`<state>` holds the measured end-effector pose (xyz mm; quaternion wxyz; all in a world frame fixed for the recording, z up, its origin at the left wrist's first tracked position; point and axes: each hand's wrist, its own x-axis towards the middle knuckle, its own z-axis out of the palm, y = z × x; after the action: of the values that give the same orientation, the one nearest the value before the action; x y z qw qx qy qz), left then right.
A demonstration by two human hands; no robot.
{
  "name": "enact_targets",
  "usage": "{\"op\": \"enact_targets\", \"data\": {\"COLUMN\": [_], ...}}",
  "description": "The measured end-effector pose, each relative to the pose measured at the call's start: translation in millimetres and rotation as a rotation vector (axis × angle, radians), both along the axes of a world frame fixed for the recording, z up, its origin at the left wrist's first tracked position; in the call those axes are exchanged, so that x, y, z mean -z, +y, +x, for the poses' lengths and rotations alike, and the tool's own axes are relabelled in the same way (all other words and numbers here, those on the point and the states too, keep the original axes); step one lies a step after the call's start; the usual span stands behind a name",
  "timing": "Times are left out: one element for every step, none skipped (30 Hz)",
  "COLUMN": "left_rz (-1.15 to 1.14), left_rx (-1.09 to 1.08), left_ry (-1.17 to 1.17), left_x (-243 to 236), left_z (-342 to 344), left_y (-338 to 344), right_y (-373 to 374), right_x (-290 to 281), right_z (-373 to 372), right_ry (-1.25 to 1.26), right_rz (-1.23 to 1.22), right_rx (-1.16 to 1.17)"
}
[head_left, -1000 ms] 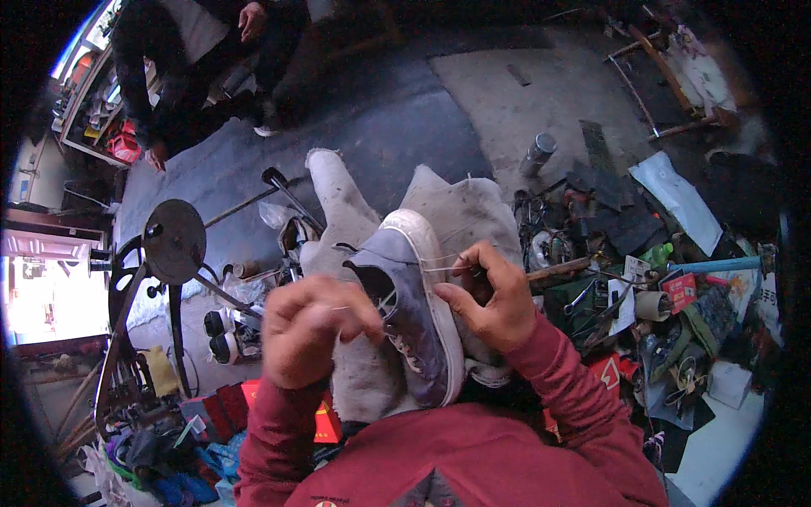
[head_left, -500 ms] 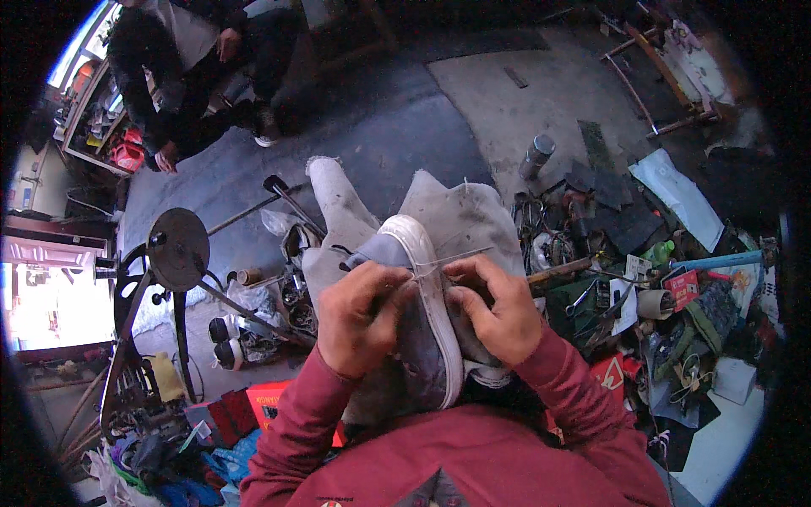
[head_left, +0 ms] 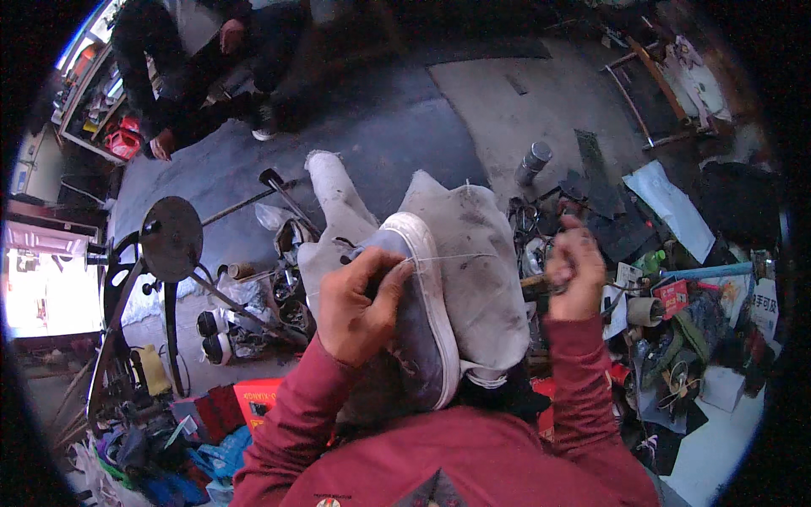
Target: The person stitches the upper of a gray sneaker using a needle and thread. They repeatedly insert the needle through the shoe material, pull the thread, and tighten the stitches while holding the shoe steady on their lap.
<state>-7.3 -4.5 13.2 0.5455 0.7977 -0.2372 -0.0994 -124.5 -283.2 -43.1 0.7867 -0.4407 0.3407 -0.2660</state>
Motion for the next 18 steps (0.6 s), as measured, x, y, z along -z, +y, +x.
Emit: {"op": "enact_targets", "data": {"left_rz": [-0.017,-0.015,-0.011,0.004,0.003,0.010,0.022,-0.037,-0.089,-0.111,-0.210,-0.278,-0.380,-0.443,-0.501,-0.554,-0.623,-0.705], "left_rx": [-0.005,0.002,0.005,-0.003,0.002,0.000,-0.001,-0.011,-0.018,-0.015,-0.037,-0.048,-0.068,-0.103,-0.160,-0.221,-0.268,-0.312], "left_ry": [0.011,0.001,-0.010,-0.019,-0.025,-0.027,-0.038,0.013,0.054,0.092,0.198,0.297,0.374,0.419,0.433,0.450,0.448,0.445], "left_x": [-0.1,-0.3,-0.5,-0.9,-1.2,-1.5,-1.2,-0.8,-0.2,1.1,1.5,2.2,4.4,6.6,9.2,11.5,13.2,15.1], "left_z": [0.0,-0.3,-0.2,0.0,0.1,0.6,0.7,0.8,1.1,1.1,1.8,3.4,4.8,7.1,11.2,15.6,23.4,31.8], "left_y": [-0.4,-0.4,-0.3,0.3,1.3,2.9,4.1,5.8,8.2,9.9,14.1,18.3,21.0,24.5,29.1,35.5,44.5,55.1], "right_y": [18.5,33.6,48.0,62.6,69.6,76.8,83.3,87.1,88.8,90.6,91.7,92.9,94.4,95.7,97.7,99.4,100.0,100.7], "right_x": [-0.5,-2.5,-6.0,-9.5,-16.5,-21.0,-23.8,-26.2,-27.7,-27.6,-26.9,-25.2,-22.7,-20.2,-18.0,-16.4,-14.6,-13.3], "right_z": [2.0,8.9,16.3,25.4,28.7,35.7,42.1,46.0,46.8,46.2,43.7,40.7,39.0,37.0,35.1,33.9,34.3,35.3], "right_ry": [0.119,0.092,0.064,0.001,0.049,0.057,0.067,0.079,0.097,0.126,0.156,0.230,0.174,0.164,0.158,0.133,0.108,0.082], "right_rz": [-0.258,-0.478,-0.725,-0.849,-0.967,-0.993,-1.021,-1.048,-1.118,-1.134,-1.148,-1.131,-1.172,-1.180,-1.166,-1.188,-1.193,-1.200], "right_rx": [-0.181,-0.321,-0.423,-0.440,-0.549,-0.571,-0.595,-0.620,-0.608,-0.617,-0.626,-0.662,-0.627,-0.620,-0.632,-0.610,-0.603,-0.596]}}
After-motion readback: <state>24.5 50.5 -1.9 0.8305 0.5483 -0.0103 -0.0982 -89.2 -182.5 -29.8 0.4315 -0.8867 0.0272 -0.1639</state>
